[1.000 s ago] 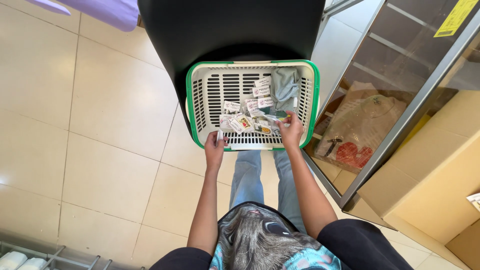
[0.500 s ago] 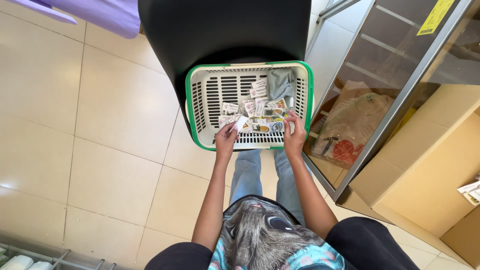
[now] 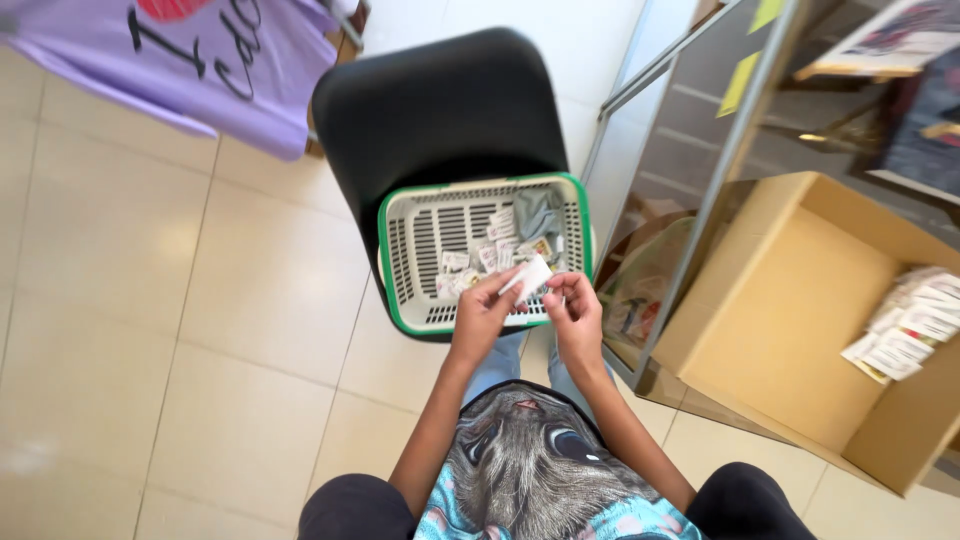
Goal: Organizing and cleaning small souvenir items on a display shelf.
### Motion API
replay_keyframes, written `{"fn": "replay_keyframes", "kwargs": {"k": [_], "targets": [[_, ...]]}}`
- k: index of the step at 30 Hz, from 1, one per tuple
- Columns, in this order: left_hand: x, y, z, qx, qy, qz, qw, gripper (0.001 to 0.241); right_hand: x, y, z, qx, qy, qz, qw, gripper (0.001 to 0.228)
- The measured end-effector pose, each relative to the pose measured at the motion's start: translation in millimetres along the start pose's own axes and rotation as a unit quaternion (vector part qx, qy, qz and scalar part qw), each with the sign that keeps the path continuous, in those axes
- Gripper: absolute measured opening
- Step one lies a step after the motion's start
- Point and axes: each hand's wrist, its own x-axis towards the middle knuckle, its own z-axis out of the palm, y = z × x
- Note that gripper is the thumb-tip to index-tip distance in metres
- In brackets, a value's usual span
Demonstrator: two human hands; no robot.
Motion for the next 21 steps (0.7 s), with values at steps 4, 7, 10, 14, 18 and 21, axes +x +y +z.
{"fn": "replay_keyframes", "kwargs": {"k": [4, 7, 10, 14, 18, 21], "targets": [[-35.4, 101.9, 74.8, 0.098, -0.071, 0.085, 0.989, 0.036, -22.9, -101.4, -3.8, -0.065, 0.031, -0.034, 0.997, 0.015], [-48.7, 134.7, 111.3, 0.205, -0.111, 0.175, 0.957, 0.031, -43.7, -155.4, -24.3, -0.076, 0.07, -0.076, 0.992, 0.01], [-49.2, 144.0, 145.0, 0.237, -0.163, 0.215, 0.933, 0.026, -63.0, -191.5, -53.6, -0.067, 0.105, -0.124, 0.984, 0.009], [-45.6, 144.6, 198.6, 0.157, -0.25, 0.152, 0.943, 0.029, -81.4, -217.6, -98.7, -0.055, 0.135, -0.15, 0.978, 0.011], [-51.7, 132.4, 251.1, 0.102, -0.277, 0.096, 0.951, 0.025, -98.2, -232.3, -139.4, -0.059, 0.18, -0.112, 0.975, 0.013], [-55.9, 117.9, 280.9, 0.078, -0.271, 0.094, 0.955, 0.026, -102.7, -231.0, -171.6, -0.061, 0.19, -0.1, 0.975, 0.015]]}}
